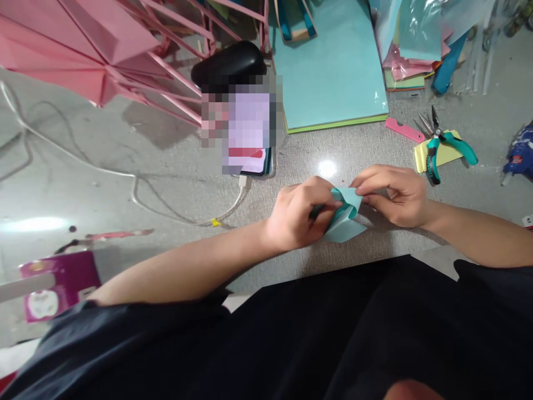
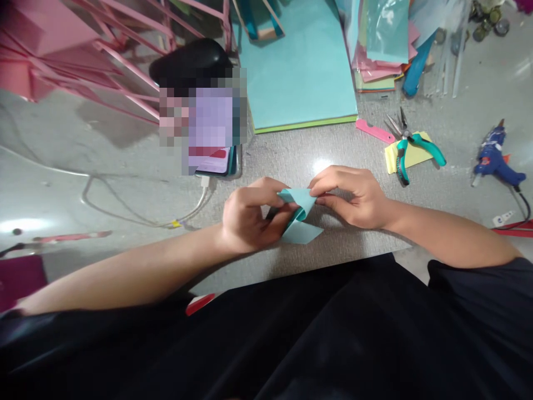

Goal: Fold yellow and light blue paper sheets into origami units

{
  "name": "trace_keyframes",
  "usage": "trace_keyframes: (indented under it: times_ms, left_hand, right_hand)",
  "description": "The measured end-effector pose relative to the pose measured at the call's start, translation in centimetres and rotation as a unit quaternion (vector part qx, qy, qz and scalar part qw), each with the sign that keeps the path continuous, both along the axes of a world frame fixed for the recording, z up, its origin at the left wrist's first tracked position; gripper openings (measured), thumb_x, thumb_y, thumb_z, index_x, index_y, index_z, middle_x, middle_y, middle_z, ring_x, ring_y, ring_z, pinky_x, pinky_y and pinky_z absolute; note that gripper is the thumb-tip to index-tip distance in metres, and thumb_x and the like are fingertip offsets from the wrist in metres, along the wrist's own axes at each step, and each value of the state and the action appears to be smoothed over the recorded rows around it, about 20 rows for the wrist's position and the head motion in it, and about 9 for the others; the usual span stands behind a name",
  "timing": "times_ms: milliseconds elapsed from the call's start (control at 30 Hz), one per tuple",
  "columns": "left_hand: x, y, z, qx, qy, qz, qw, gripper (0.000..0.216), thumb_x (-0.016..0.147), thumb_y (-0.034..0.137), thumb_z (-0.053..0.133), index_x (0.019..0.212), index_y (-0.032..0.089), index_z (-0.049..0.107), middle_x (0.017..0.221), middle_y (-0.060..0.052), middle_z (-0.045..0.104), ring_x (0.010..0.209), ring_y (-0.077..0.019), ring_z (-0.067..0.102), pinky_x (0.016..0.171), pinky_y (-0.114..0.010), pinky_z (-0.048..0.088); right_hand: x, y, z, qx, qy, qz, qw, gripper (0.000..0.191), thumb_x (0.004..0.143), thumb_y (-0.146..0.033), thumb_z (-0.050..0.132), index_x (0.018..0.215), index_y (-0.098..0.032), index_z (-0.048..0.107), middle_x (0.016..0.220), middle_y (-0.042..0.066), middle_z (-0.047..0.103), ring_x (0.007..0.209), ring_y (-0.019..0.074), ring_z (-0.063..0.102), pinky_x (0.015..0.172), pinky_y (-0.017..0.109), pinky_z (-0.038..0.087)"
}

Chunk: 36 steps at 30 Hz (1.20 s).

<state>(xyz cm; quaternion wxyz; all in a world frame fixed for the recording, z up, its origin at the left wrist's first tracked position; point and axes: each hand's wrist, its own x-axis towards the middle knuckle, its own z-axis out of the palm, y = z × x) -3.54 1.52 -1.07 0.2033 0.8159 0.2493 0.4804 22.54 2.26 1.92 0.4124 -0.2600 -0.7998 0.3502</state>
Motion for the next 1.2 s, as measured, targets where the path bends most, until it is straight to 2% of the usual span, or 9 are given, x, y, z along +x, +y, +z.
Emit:
trace_keyframes:
  times_ms: [167, 367, 467, 633, 733, 833, 1000, 1200]
  left_hand:
    - [0.2, 0.01, -0.14, 0.046, 0.025, 0.009, 0.999, 0.021, 0.111, 0.015, 0.063, 0.128, 0.025, 0.069, 0.098, -0.001, 0.074, 0.074, -0.0115, 0.069, 0.06, -0.022, 0.055]
    - [0.14, 0.01, 0.13, 0.051, 0.038, -0.002, 0.998, 0.015, 0.111, 0.015, 0.065, 0.121, 0.023, 0.073, 0.102, -0.003, 0.073, 0.074, -0.0101, 0.068, 0.058, -0.021, 0.053]
    - [0.02, 0.03, 0.22, 0.044, 0.036, -0.002, 0.998, 0.015, 0.112, 0.015, 0.065, 0.12, 0.024, 0.073, 0.103, -0.003, 0.074, 0.074, -0.0101, 0.069, 0.059, -0.021, 0.054]
    - [-0.12, -0.04, 0.43, 0.03, 0.038, -0.009, 0.999, 0.016, 0.109, 0.012, 0.07, 0.119, 0.023, 0.073, 0.104, -0.002, 0.076, 0.078, -0.01, 0.072, 0.063, -0.02, 0.057]
    - [-0.25, -0.06, 0.58, 0.026, 0.038, -0.008, 0.999, 0.017, 0.109, 0.011, 0.07, 0.12, 0.022, 0.073, 0.106, -0.003, 0.076, 0.081, -0.0104, 0.074, 0.066, -0.02, 0.058]
    - [-0.38, 0.01, 0.72, 0.027, 0.039, -0.008, 0.999, 0.017, 0.108, 0.01, 0.068, 0.119, 0.021, 0.073, 0.106, -0.004, 0.075, 0.082, -0.0109, 0.074, 0.067, -0.02, 0.059]
    - [-0.35, 0.08, 0.79, 0.036, 0.04, -0.008, 0.999, 0.017, 0.109, 0.009, 0.064, 0.119, 0.021, 0.071, 0.103, -0.004, 0.074, 0.077, -0.0108, 0.07, 0.064, -0.021, 0.059]
    - [-0.28, -0.12, 0.8, 0.03, 0.047, -0.002, 0.998, 0.023, 0.105, 0.005, 0.065, 0.118, 0.023, 0.072, 0.103, -0.002, 0.075, 0.076, -0.0102, 0.07, 0.063, -0.021, 0.058]
  right_hand:
    - [0.07, -0.07, 0.32, 0.007, -0.013, 0.003, 1.0, 0.018, 0.111, -0.015, 0.071, 0.116, -0.028, 0.082, 0.11, 0.002, 0.087, 0.097, 0.015, 0.085, 0.083, 0.027, 0.069]
    - [0.13, -0.42, -0.24, -0.021, -0.022, -0.023, 0.999, 0.012, 0.112, -0.034, 0.076, 0.121, -0.028, 0.078, 0.107, 0.003, 0.086, 0.092, 0.0169, 0.083, 0.084, 0.031, 0.069]
    - [0.13, -0.31, -0.12, -0.021, -0.026, 0.004, 0.999, 0.005, 0.113, -0.029, 0.072, 0.115, -0.028, 0.077, 0.107, 0.002, 0.086, 0.093, 0.0166, 0.083, 0.082, 0.03, 0.067]
    - [0.11, -0.36, 0.36, -0.018, -0.049, 0.021, 0.998, 0.013, 0.115, -0.024, 0.068, 0.115, -0.027, 0.08, 0.111, 0.002, 0.085, 0.098, 0.0164, 0.082, 0.086, 0.03, 0.067]
    - [0.14, -0.52, 0.11, -0.046, -0.02, -0.002, 0.999, 0.01, 0.112, -0.03, 0.075, 0.12, -0.024, 0.078, 0.109, 0.003, 0.084, 0.096, 0.0163, 0.081, 0.088, 0.03, 0.067]
    - [0.17, -0.46, -0.16, -0.064, -0.004, -0.014, 0.998, 0.013, 0.109, -0.033, 0.081, 0.116, -0.023, 0.075, 0.106, 0.004, 0.084, 0.094, 0.0162, 0.08, 0.087, 0.031, 0.068]
    - [0.09, -0.21, 0.14, -0.032, -0.017, -0.003, 0.999, 0.002, 0.111, -0.026, 0.077, 0.11, -0.025, 0.076, 0.105, 0.002, 0.084, 0.094, 0.0158, 0.081, 0.085, 0.03, 0.067]
    - [0.14, -0.32, 0.42, -0.029, -0.025, 0.007, 0.999, 0.008, 0.109, -0.016, 0.076, 0.11, -0.023, 0.081, 0.114, 0.004, 0.086, 0.103, 0.0146, 0.083, 0.089, 0.027, 0.067]
